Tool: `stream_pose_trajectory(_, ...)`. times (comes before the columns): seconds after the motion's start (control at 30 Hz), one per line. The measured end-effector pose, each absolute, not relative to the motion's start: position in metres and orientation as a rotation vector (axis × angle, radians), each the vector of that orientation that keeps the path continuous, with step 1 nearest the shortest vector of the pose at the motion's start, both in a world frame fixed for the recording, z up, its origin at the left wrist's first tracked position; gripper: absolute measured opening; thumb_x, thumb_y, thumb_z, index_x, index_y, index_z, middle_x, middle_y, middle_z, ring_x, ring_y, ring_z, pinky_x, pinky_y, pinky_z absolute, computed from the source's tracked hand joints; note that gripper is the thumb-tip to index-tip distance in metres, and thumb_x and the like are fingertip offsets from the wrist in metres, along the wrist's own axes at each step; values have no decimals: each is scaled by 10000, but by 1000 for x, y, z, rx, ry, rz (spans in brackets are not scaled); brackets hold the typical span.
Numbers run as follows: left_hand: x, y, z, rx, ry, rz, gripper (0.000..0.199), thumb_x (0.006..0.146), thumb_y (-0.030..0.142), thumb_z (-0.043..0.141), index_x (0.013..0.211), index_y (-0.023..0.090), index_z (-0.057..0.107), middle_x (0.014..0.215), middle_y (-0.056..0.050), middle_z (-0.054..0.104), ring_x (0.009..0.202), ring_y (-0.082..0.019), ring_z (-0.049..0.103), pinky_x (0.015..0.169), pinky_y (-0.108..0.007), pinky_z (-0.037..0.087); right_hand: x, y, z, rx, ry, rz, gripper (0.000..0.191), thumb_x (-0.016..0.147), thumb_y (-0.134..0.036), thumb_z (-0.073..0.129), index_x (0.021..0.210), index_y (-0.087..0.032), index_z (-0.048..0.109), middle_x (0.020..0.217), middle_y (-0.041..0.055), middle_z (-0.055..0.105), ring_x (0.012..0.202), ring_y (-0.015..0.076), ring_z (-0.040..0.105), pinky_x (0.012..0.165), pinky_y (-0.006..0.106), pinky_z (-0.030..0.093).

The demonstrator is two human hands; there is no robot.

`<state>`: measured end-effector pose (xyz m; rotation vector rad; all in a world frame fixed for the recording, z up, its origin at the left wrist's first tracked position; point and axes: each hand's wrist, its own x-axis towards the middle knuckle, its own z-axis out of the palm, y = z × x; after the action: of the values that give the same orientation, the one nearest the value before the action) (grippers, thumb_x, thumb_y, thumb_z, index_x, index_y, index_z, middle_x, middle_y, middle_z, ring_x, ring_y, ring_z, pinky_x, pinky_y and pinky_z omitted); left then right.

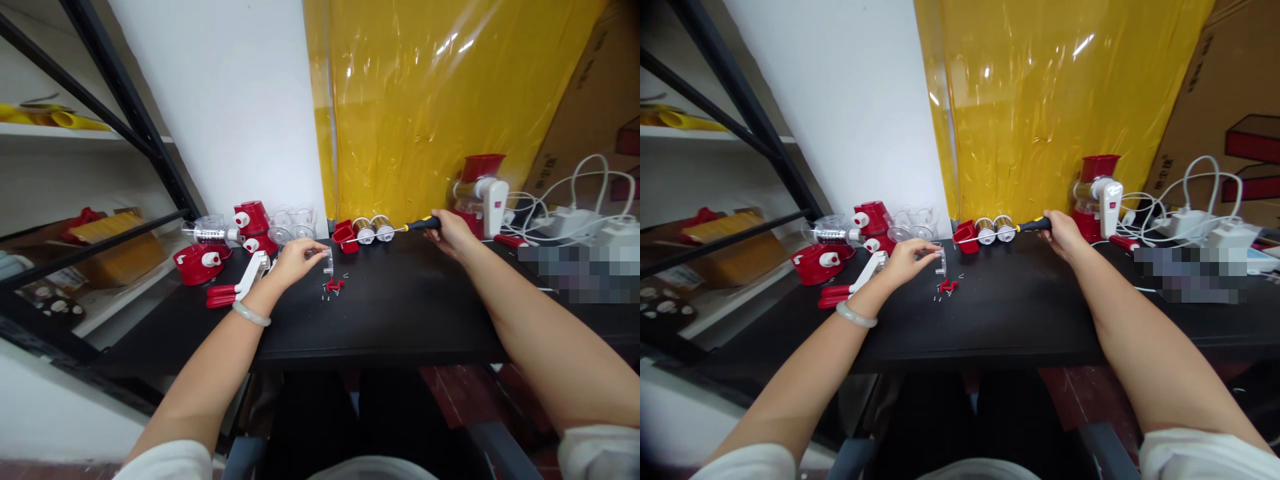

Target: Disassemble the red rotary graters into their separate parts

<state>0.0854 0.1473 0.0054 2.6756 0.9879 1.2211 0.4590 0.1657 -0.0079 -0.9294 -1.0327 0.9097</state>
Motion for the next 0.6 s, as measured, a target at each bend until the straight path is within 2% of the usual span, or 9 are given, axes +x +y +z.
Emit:
stream_pose_trajectory(0.37, 74, 155, 9, 2714, 1120, 1162, 196, 875, 326, 586, 951, 198, 713, 930, -53, 704, 813, -160, 645, 699, -279, 526, 455, 166, -13, -1064, -1132, 787, 301, 822, -338, 582, 581, -245, 428, 360, -53, 375, 353, 102, 358, 467, 246, 458)
stream_pose_trajectory(0.5, 63, 158, 13, 2866, 1333, 1008, 190, 878, 336, 576, 930, 211, 710, 932, -57, 703, 837, -187, 639, 746, -304, 505, 451, 166, -17, -1109, -1152, 752, 276, 814, -320, 591, 595, -229, 451, 358, -61, 384, 340, 89, 359, 424, 225, 415)
stream_pose_trajectory(0.6, 56, 161, 14, 2924, 1578, 896, 168, 859, 333, 597, 897, 215, 710, 922, -67, 708, 850, -211, 643, 718, -294, 491, 447, 166, -19, -1140, -1174, 757, 268, 815, -306, 587, 599, -222, 454, 346, -69, 385, 323, 80, 350, 430, 218, 420)
